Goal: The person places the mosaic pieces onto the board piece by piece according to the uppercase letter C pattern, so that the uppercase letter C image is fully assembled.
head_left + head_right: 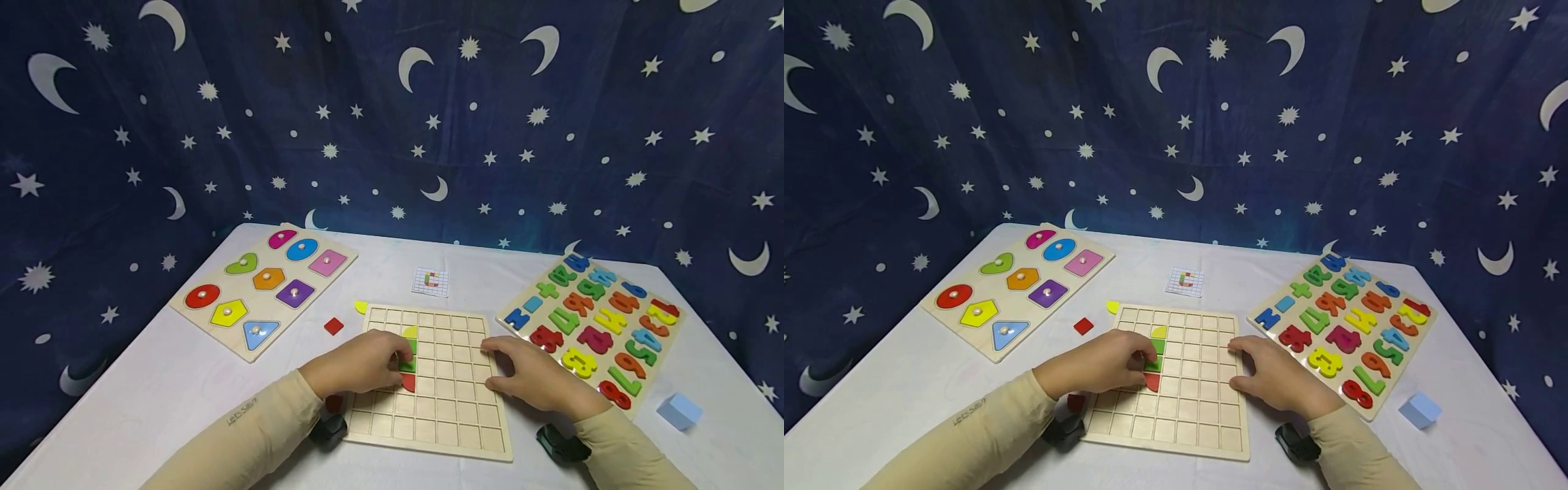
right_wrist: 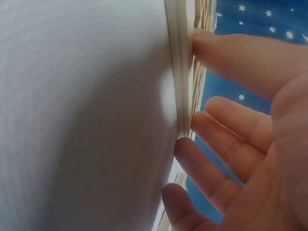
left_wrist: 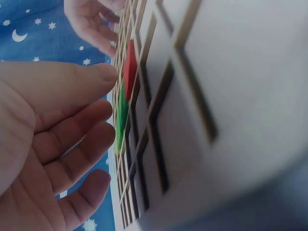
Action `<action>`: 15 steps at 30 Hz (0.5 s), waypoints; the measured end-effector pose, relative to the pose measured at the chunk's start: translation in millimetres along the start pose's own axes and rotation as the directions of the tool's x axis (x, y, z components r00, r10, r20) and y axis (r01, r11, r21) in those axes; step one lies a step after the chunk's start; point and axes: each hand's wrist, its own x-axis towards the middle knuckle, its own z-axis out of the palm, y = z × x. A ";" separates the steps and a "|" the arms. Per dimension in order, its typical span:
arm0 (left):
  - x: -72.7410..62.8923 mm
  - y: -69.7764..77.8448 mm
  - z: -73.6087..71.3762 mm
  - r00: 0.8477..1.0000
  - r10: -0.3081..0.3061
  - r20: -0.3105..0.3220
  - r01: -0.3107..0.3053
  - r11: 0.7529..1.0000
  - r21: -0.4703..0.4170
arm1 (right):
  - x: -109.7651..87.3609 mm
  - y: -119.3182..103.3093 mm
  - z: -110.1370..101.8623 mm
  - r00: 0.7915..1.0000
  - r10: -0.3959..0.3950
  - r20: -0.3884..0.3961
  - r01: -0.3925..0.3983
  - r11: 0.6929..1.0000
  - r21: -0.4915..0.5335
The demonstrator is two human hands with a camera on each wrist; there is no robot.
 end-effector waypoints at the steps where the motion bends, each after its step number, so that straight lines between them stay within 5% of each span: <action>1: -1.2 -1.4 -1.5 1.000 -0.010 -0.003 0.010 1.000 -0.010 | -0.1 -0.3 -0.2 1.000 0.001 0.001 -0.001 1.000 -0.001; 15: -15.8 -15.1 -15.6 0.994 -0.107 -0.035 0.105 0.994 -0.041 | 0.3 0.3 -0.5 1.000 -0.009 -0.005 0.009 1.000 -0.002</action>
